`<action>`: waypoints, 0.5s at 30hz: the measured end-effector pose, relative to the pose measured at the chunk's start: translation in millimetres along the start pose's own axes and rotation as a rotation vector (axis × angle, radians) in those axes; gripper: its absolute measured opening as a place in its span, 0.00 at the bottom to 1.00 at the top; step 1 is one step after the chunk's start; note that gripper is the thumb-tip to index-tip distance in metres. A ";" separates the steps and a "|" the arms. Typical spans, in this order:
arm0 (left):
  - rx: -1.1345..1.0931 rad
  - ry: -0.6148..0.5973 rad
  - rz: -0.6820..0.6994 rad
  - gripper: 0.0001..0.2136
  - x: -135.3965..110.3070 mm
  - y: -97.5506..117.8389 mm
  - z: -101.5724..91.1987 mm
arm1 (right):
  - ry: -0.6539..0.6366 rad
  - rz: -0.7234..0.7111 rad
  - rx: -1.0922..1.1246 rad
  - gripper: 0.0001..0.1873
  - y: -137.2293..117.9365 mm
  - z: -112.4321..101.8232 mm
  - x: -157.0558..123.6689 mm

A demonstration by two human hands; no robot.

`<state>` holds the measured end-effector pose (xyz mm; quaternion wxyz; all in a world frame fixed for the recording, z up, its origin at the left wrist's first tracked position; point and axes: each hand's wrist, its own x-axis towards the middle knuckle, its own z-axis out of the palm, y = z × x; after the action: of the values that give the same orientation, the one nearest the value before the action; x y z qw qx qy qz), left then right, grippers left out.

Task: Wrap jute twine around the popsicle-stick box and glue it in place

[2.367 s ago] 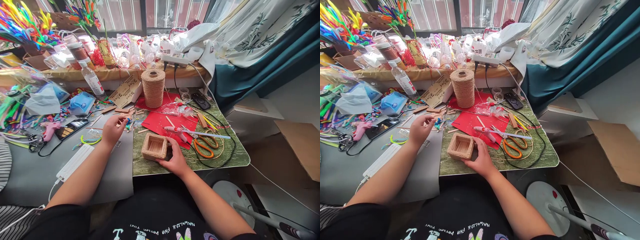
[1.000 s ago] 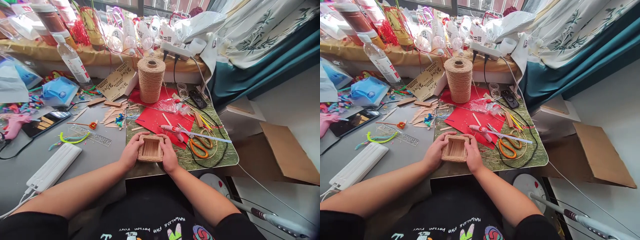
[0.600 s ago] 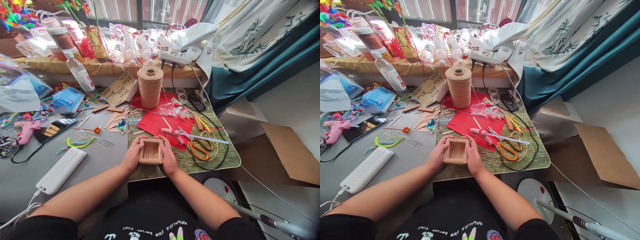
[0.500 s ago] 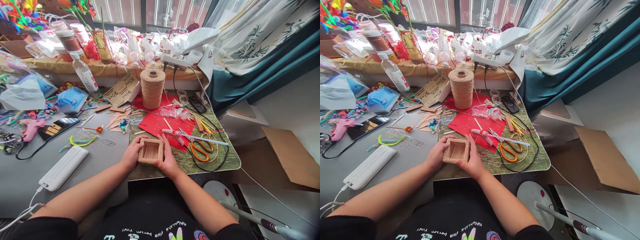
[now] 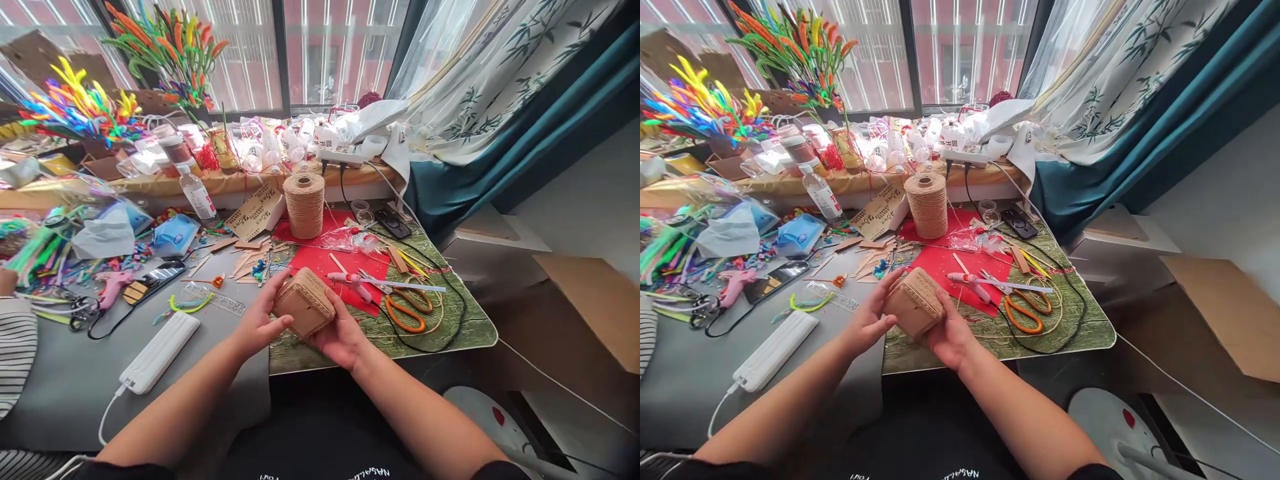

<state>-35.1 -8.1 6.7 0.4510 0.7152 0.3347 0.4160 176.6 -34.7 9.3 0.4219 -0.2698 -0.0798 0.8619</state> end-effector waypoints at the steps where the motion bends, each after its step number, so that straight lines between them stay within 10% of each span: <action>1: 0.043 0.026 -0.002 0.36 -0.2 1.8 1.1 | 0.002 0.016 0.034 0.28 0.2 0.6 -0.4; 15: 0.080 0.092 -0.069 0.28 -2.1 -4.6 10.9 | 0.014 0.059 0.087 0.30 9.4 -7.0 -4.3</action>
<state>-26.7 -12.2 -0.9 0.4202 0.7009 0.3957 0.4191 176.1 -44.5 1.7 0.4083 -0.2594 -0.0314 0.8747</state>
